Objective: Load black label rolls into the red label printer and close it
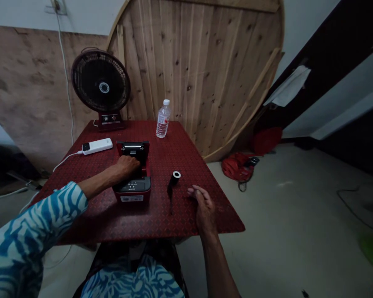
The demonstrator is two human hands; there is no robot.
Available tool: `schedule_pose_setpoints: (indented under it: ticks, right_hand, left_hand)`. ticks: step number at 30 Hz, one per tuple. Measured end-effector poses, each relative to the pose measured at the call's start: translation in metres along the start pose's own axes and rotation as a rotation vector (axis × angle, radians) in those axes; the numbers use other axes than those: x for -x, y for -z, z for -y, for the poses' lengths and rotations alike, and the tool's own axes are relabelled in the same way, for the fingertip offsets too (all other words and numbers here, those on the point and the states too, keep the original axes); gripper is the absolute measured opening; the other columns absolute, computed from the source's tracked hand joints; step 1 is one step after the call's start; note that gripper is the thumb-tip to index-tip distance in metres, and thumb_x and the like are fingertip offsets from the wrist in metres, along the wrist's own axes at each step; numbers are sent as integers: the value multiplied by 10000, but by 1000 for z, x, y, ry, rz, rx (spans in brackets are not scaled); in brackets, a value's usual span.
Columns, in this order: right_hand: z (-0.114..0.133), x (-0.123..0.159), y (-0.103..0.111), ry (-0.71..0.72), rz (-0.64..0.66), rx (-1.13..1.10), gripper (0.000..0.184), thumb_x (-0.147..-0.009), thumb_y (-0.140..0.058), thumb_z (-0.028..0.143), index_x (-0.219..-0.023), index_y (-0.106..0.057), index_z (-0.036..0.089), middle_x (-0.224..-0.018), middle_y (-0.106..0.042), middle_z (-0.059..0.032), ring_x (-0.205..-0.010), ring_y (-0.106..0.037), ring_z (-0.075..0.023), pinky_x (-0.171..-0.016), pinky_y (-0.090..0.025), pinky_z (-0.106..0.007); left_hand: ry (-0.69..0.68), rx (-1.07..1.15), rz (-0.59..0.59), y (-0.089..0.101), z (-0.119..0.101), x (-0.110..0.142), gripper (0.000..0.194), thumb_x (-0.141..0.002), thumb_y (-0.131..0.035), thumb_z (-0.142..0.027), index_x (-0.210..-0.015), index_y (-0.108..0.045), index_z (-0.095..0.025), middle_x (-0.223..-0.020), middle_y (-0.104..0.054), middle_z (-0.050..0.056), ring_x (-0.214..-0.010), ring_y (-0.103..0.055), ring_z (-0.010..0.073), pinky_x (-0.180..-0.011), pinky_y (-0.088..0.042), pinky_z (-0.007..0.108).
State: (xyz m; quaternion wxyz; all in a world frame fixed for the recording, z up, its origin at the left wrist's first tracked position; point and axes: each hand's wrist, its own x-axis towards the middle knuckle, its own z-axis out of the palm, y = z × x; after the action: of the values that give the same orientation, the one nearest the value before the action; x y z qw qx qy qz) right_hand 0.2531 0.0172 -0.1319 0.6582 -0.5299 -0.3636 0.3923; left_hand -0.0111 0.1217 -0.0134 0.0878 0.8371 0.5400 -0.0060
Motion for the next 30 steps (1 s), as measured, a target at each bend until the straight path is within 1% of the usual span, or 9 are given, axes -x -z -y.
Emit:
schedule_pose_setpoints:
  ticks: [3,6,11,15,21,23,26,28,30]
  right_hand:
    - [0,0,0,-3,5,-11,347,-774,-622,485,-981,-669,210,-872,-728,-49,-828,-651,-197,-846,-453,-363]
    - [0,0,0,-9,14,-16,334,-777,-627,476,-983,-669,216,-876,-726,-41,-844,-647,-192,-858,-445,-358]
    - [0,0,1,0,12,9,347,-777,-624,479,-993,-668,211,-877,-724,-47,-843,-646,-197,-856,-448,-364]
    - [2,1,0,-3,10,29,365,-772,-624,484,-994,-670,198,-875,-724,-55,-837,-649,-199,-855,-455,-369]
    - [3,3,0,8,13,69,385,-781,-613,481,-1021,-659,183,-887,-723,-64,-852,-653,-199,-873,-457,-375]
    - [3,3,0,8,8,72,377,-783,-610,479,-1014,-660,186,-885,-723,-62,-852,-654,-198,-873,-458,-375]
    - [2,2,0,10,19,73,373,-786,-605,477,-1011,-661,185,-891,-721,-67,-852,-656,-202,-874,-461,-384]
    - [0,1,1,11,31,77,369,-787,-605,475,-1012,-660,186,-891,-721,-66,-846,-655,-200,-876,-460,-387]
    - [-1,0,2,10,41,83,369,-788,-607,473,-1014,-660,187,-888,-719,-64,-834,-653,-195,-874,-461,-387]
  left_hand:
    - [19,-125,51,8,-3,6,222,-806,-518,-150,-877,-722,-101,-872,-696,242,-838,-665,353,-726,-479,444]
    - [2,-191,94,16,-5,12,215,-809,-530,-193,-890,-720,-134,-870,-706,201,-831,-670,334,-710,-483,404]
    - [-35,-233,124,23,-2,15,259,-786,-568,-255,-1000,-693,-181,-1011,-699,161,-916,-656,309,-722,-478,348]
    - [-50,-240,151,31,-1,18,264,-773,-568,-303,-981,-690,-195,-982,-709,129,-907,-658,297,-703,-472,326]
    - [-144,-179,41,43,-6,41,320,-783,-521,-235,-1090,-599,-190,-1021,-691,95,-915,-648,258,-716,-464,311]
    - [-142,-81,-69,47,5,56,300,-796,-515,-263,-1078,-580,-184,-994,-684,88,-891,-645,249,-722,-467,317]
    - [-67,129,-305,46,43,82,341,-800,-528,-338,-1105,-559,-187,-999,-666,76,-889,-633,237,-773,-473,336]
    - [11,263,-380,38,74,95,423,-788,-543,-401,-1166,-541,-211,-1028,-659,63,-916,-626,245,-813,-471,366]
    - [126,393,-427,21,99,104,364,-729,-589,-426,-1019,-597,-205,-971,-665,59,-909,-624,258,-825,-473,389]
